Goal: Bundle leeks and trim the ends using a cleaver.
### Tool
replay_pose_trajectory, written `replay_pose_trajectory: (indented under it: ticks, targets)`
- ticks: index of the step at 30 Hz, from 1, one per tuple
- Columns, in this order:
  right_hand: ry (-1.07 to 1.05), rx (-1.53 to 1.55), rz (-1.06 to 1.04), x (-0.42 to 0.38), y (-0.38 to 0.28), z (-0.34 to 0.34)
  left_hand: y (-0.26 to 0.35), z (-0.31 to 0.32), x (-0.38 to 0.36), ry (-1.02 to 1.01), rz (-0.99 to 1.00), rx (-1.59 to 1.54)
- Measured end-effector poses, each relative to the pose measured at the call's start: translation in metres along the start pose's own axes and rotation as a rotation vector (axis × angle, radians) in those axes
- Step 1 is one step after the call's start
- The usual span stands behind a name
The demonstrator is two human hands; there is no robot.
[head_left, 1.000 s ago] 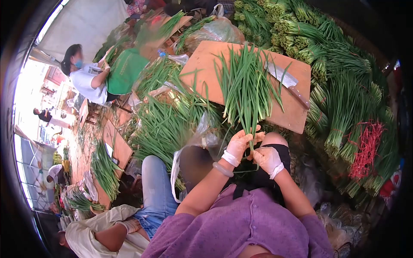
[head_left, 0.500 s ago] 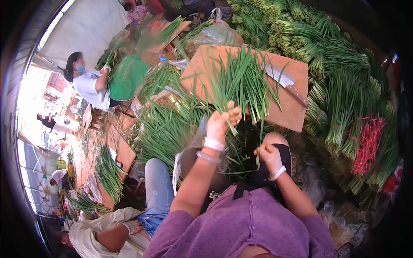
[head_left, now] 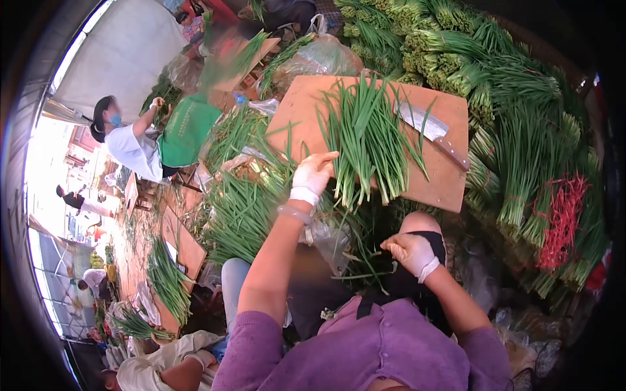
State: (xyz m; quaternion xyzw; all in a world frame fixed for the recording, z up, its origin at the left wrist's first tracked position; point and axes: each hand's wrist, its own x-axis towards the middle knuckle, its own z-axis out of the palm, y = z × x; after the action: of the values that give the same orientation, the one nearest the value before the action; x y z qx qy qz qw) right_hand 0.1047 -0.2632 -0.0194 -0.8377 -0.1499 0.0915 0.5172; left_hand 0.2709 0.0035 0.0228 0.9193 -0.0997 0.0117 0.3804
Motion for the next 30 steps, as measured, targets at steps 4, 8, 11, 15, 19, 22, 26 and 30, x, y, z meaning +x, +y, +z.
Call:
replay_pose_trajectory:
  ticks: [4,8,11,15,19,22,26,30]
  targets:
    - [0.247,-0.395,-0.283,0.08,-0.029,-0.048,0.019,0.031,0.031,0.094,0.133,0.17]
    - [0.122,-0.826,-0.228,0.159,-0.029,-0.05,0.033,0.064,0.055,-0.033,-0.071,0.374]
    - [-0.046,-1.048,-0.192,0.191,0.008,-0.023,0.012,0.077,0.06,-0.173,-0.243,0.378]
    - [-0.064,-1.092,-0.277,0.2,0.003,-0.02,-0.015,0.061,0.056,-0.258,-0.198,0.129]
    - [0.025,-0.525,-0.214,0.194,-0.004,-0.026,-0.035,0.052,0.048,-0.244,-0.228,-0.625]
    - [0.011,-0.357,0.099,0.195,0.0,-0.018,-0.022,0.047,0.028,-0.305,-0.147,-0.297]
    - [-0.03,0.569,0.477,0.198,0.006,-0.007,-0.018,0.045,0.016,-0.367,-0.149,-0.128]
    - [-0.257,0.575,0.526,0.194,-0.028,-0.045,-0.02,0.049,0.016,-0.376,-0.099,0.04]
